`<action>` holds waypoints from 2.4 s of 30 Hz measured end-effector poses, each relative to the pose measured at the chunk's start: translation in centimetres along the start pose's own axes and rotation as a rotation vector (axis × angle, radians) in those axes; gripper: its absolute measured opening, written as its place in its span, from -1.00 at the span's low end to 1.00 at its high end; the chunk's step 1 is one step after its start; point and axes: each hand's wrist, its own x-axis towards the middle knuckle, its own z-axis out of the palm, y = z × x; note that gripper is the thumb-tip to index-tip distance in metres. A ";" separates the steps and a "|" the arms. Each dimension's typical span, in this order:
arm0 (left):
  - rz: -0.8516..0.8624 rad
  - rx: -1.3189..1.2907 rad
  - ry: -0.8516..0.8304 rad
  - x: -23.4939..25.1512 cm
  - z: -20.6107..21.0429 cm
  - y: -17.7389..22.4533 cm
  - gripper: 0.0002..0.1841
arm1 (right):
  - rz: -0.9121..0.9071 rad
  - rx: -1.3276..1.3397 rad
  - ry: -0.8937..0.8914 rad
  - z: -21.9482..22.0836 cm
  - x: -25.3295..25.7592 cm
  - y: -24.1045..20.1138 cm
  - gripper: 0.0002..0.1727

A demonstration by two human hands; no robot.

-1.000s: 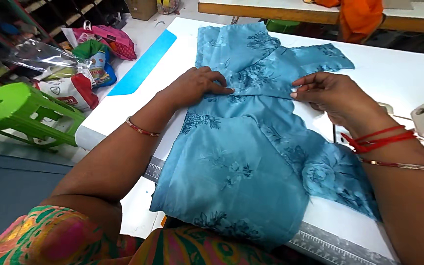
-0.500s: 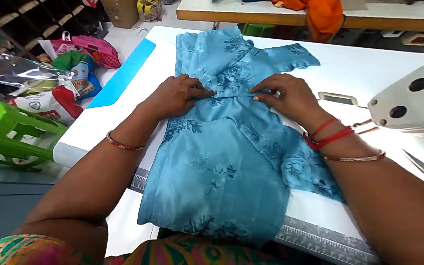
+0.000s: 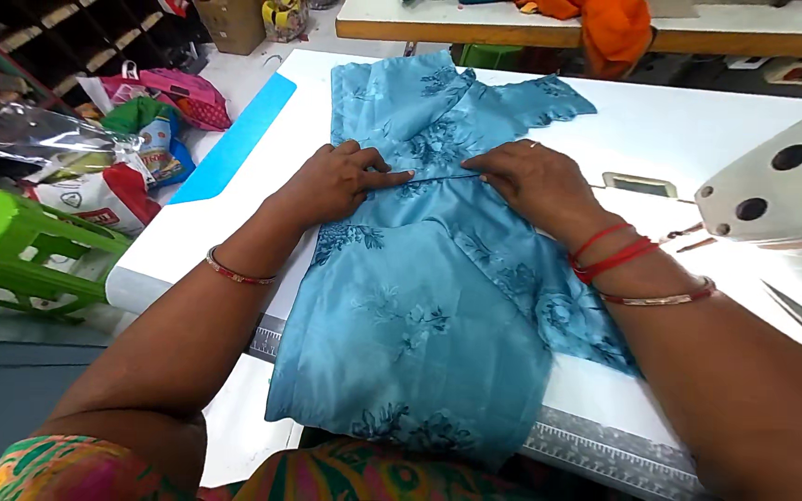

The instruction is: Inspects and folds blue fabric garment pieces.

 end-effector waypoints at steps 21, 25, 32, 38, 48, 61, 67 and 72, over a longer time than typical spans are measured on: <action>-0.133 -0.167 0.052 0.1 0.1 0.2 -0.45 | -0.047 -0.121 0.094 0.1 0.0 -0.9 -0.54; -0.247 -0.631 0.109 -1.3 -1.0 -2.0 -0.56 | -0.027 -0.049 0.038 -0.3 -0.3 -1.0 -0.53; -0.889 -0.298 0.121 -1.1 -1.7 -1.4 -0.46 | -0.030 -0.033 0.012 -0.4 -0.3 -1.0 -0.51; -0.956 -0.425 -0.008 0.1 -2.0 -0.2 -0.50 | -0.012 -0.017 0.019 -0.4 -0.2 -1.0 -0.50; -0.968 -0.410 0.003 0.1 -2.1 -0.3 -0.53 | -0.008 0.000 0.060 -0.5 -0.6 0.0 -0.54; -0.962 -0.451 0.070 -0.9 -1.2 -2.2 -0.57 | 0.304 0.286 -0.062 -2.4 -1.0 1.8 -0.63; -0.965 -0.459 0.065 -0.8 -1.3 -2.1 -0.59 | 0.164 0.169 0.028 -1.7 -1.2 1.9 -0.70; -0.963 -0.453 0.066 -0.8 -1.3 -2.0 -0.60 | 0.079 0.112 0.143 -2.0 -1.4 2.3 -0.70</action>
